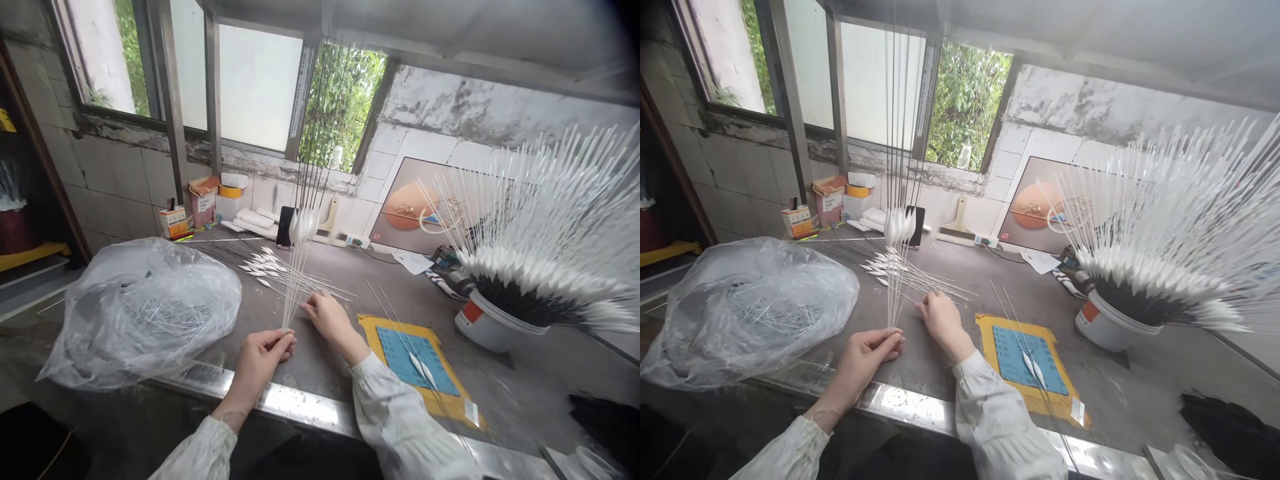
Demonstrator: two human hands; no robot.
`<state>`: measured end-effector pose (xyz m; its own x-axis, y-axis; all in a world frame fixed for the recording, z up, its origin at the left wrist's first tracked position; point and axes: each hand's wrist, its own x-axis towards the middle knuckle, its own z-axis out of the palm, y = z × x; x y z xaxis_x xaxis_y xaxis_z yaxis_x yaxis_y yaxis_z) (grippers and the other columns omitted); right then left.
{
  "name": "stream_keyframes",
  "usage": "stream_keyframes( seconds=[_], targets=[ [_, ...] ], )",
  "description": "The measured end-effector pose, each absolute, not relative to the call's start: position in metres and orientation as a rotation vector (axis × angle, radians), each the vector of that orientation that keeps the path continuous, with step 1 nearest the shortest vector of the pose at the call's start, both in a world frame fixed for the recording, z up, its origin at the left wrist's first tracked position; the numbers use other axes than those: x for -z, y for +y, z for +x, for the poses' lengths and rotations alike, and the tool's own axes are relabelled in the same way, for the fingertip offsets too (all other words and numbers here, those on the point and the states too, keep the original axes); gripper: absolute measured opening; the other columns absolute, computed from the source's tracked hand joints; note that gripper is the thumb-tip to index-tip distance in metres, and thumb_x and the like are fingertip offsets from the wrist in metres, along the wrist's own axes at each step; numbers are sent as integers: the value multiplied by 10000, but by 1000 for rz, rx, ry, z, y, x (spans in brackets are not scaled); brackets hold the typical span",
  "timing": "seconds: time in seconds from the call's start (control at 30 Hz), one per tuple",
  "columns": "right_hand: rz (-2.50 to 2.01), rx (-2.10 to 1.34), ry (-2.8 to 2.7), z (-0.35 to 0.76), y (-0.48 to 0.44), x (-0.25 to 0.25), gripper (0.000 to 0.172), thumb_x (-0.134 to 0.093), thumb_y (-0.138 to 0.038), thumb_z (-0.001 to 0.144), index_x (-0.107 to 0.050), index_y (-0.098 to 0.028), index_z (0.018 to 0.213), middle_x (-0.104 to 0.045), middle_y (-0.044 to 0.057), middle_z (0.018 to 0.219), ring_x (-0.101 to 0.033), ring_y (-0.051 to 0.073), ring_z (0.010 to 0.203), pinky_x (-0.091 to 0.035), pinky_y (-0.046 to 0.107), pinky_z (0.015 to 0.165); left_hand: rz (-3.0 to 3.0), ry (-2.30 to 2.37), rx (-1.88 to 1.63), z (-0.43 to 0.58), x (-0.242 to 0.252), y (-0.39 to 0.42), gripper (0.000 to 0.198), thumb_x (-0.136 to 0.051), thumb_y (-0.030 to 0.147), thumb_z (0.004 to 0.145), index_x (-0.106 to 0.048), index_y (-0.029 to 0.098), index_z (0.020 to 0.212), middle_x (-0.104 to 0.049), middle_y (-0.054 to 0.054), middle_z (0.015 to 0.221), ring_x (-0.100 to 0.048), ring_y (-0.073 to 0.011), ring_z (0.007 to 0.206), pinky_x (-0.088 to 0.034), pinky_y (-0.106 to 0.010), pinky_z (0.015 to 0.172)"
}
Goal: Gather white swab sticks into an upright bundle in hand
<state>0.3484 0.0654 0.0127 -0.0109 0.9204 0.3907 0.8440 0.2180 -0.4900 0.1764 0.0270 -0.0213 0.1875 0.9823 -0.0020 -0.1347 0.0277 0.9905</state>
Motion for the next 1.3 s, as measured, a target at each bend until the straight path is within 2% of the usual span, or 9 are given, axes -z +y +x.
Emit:
stream_keyframes(
  seconds=[0.1,0.23,0.37,0.47,0.7,0.77,0.9,1.1,1.3],
  targets=[
    [-1725,-12,-1903,353,72,-17,109,-530,-179,884,-596,-157,800,-657,116,865,-615,215,804,-404,292,707,1182,978,-1120,176,21,27,370,-723,367,716,-738,80,949,-752,-118,851,-701,-221,819,-579,-321,776],
    [-1747,99,-1922,348,74,-24,196,-414,-267,971,-561,-180,1069,-658,84,944,-605,197,870,-393,284,749,1183,980,-1109,176,20,27,367,-715,369,722,-736,86,955,-753,-113,853,-703,-216,817,-581,-313,771],
    [-1780,92,-1992,346,85,-14,89,-687,-206,785,-616,-158,808,-663,108,881,-618,217,785,-398,275,664,1197,993,-1113,176,21,27,359,-715,372,726,-737,94,952,-753,-107,860,-701,-211,833,-579,-297,773],
    [-1721,116,-1991,345,88,-13,59,-629,-127,799,-610,-154,751,-659,96,774,-613,219,710,-393,282,627,1200,1000,-1108,176,20,27,360,-716,378,728,-738,96,950,-753,-108,864,-701,-214,839,-581,-293,766],
    [-1409,183,-1730,339,58,-33,320,-309,-256,997,-463,-130,1247,-658,87,892,-616,180,766,-447,288,718,1168,967,-1116,176,22,27,364,-735,381,713,-739,92,934,-755,-107,845,-708,-218,811,-590,-317,781],
    [-1323,149,-1736,337,52,-30,297,-340,-262,979,-516,-147,1188,-664,83,886,-618,172,745,-464,282,713,1176,960,-1122,176,23,28,363,-734,380,716,-739,94,938,-755,-104,844,-708,-220,814,-590,-322,785],
    [-1226,73,-1727,335,47,-27,186,-448,-279,932,-590,-193,850,-642,48,754,-604,168,691,-467,275,670,1177,964,-1124,176,22,27,358,-732,376,719,-741,92,937,-755,-102,836,-707,-224,825,-590,-322,784],
    [-1160,-121,-1640,331,43,-27,145,-421,-282,958,-526,-207,893,-587,-11,675,-590,114,541,-471,225,551,1165,964,-1125,176,18,26,345,-729,363,722,-742,92,935,-755,-98,830,-708,-225,823,-591,-326,787],
    [-1044,-233,-1551,322,35,-21,119,-449,-301,962,-521,-208,948,-584,-9,731,-635,110,551,-511,221,525,1158,960,-1119,176,18,27,346,-735,369,720,-744,94,930,-753,-100,819,-706,-240,823,-586,-356,801]
  ],
)
